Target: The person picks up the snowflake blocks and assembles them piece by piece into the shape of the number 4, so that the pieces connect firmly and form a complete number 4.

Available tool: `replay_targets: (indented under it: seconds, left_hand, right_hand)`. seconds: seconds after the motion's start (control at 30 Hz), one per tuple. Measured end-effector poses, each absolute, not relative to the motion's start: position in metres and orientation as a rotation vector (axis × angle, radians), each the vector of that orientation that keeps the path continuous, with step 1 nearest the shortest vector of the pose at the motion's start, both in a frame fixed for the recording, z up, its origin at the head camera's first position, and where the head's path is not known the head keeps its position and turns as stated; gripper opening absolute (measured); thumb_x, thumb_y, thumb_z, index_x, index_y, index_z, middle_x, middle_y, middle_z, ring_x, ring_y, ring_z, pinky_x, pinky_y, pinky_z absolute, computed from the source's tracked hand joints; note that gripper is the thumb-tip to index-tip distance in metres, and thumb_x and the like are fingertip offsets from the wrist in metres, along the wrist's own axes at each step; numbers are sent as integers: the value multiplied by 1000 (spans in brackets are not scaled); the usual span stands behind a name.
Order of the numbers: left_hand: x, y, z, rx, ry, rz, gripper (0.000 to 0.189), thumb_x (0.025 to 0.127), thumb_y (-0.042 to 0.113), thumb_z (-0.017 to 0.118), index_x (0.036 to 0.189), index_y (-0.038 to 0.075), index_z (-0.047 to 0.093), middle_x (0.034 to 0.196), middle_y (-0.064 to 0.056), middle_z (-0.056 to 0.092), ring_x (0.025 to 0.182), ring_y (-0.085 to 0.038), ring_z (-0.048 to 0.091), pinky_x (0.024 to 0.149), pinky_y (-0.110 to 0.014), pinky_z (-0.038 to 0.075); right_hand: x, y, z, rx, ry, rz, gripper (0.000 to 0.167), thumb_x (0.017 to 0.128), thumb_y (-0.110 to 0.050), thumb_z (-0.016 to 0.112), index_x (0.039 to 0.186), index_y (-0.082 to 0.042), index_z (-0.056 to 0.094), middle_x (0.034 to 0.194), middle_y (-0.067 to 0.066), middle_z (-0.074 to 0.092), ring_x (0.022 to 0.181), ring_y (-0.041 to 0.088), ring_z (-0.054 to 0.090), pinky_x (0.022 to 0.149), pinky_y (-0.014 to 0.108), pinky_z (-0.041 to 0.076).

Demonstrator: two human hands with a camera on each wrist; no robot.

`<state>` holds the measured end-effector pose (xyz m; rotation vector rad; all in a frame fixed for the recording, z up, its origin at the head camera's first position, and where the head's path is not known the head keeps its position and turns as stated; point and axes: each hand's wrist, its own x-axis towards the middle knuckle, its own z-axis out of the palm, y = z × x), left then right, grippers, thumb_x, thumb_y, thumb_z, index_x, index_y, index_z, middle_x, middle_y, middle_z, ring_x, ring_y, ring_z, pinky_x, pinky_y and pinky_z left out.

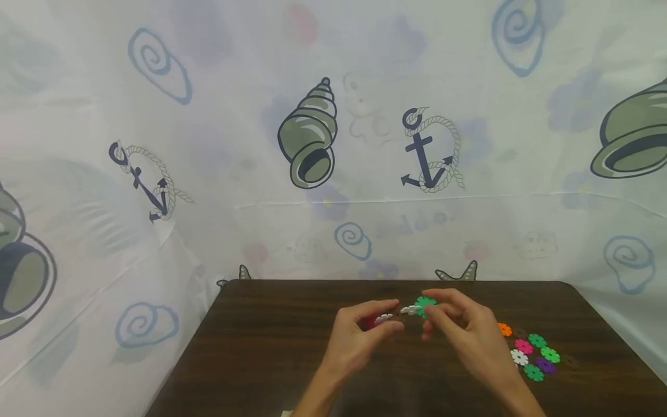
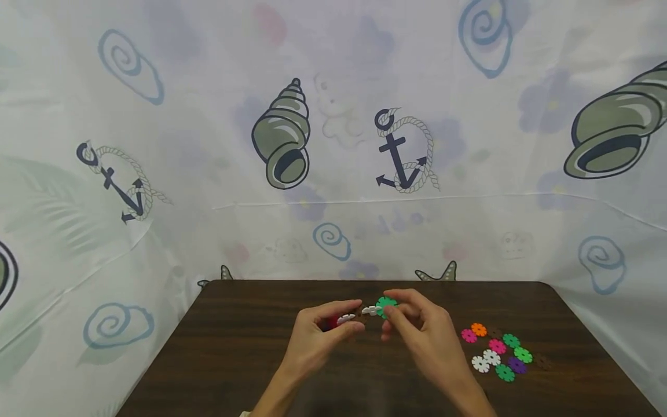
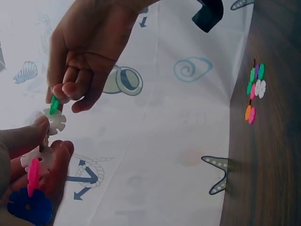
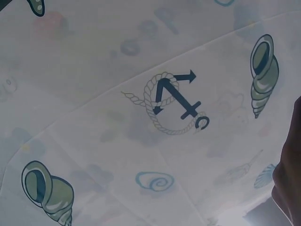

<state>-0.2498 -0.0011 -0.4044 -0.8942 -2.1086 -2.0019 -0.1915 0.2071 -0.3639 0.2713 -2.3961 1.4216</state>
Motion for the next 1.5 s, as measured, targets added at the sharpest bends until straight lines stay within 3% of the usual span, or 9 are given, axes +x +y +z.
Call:
replay_targets:
  seconds: [0.13,0.2,0.43,0.67,0.83,1.0,1.1,1.33,1.5]
  left_hand:
    - [-249,-3,-405,-889,-2173,-1921,37,87,21,84,122,14,76,113,-9,78,68,-1,55,60,-15,50]
    - [-249,-4,-404,-916,-2202,-1862,38,87,23,84,123,15,75,117,-7,78,73,0,59,66,-17,55]
    - [-248,-8,-401,-964,-2269,-1543,37,87,31,83,119,14,77,96,0,79,63,3,48,58,-16,48]
    - [-248,-7,-402,-952,-2282,-1550,34,86,29,84,116,15,78,105,-1,80,70,2,58,64,-18,55]
    - [-248,-6,-402,-939,-2291,-1553,33,86,29,85,115,16,79,106,0,80,73,2,61,66,-18,56]
    - [-249,-6,-401,-939,-2284,-1550,32,86,28,85,115,15,79,105,-1,80,70,2,58,63,-17,53]
    - [-249,-6,-400,-934,-2284,-1564,33,86,27,85,115,15,79,105,0,80,68,1,56,62,-17,53]
    - [-249,-5,-400,-920,-2290,-1563,33,85,27,86,115,15,79,106,1,80,71,1,59,64,-18,55]
    - [-249,-6,-397,-915,-2285,-1567,33,85,28,86,115,15,79,106,2,80,74,-1,61,65,-18,55]
  right_hand:
    - [-192,206,-363,259,-2396,1489,28,103,-33,64,127,-19,65,79,0,76,75,15,74,82,27,54]
    - [-192,206,-363,246,-2402,1514,28,103,-33,64,127,-19,64,79,-1,76,76,16,74,82,28,54]
    - [-193,209,-363,256,-2498,1502,31,103,-39,63,129,-22,62,78,-4,75,83,13,73,78,27,50]
    - [-197,236,-359,249,-2635,1216,42,106,-43,56,143,-24,55,93,-10,77,92,7,72,79,30,51]
    - [-195,273,-353,151,-2695,1020,51,105,-47,56,149,-22,51,130,4,71,118,31,68,88,52,55]
    - [-197,320,-348,8,-2786,884,75,102,-55,56,161,-15,34,160,29,36,137,58,40,93,79,38]
    - [-200,351,-350,-57,-2761,807,81,101,-55,58,163,-11,28,162,37,25,139,64,28,95,83,30]
    - [-208,423,-375,-274,-2721,604,99,100,-59,56,161,3,10,157,48,9,138,70,17,100,86,23]
    - [-210,469,-400,-401,-2684,526,109,96,-65,57,160,7,5,153,53,6,139,71,12,104,85,21]
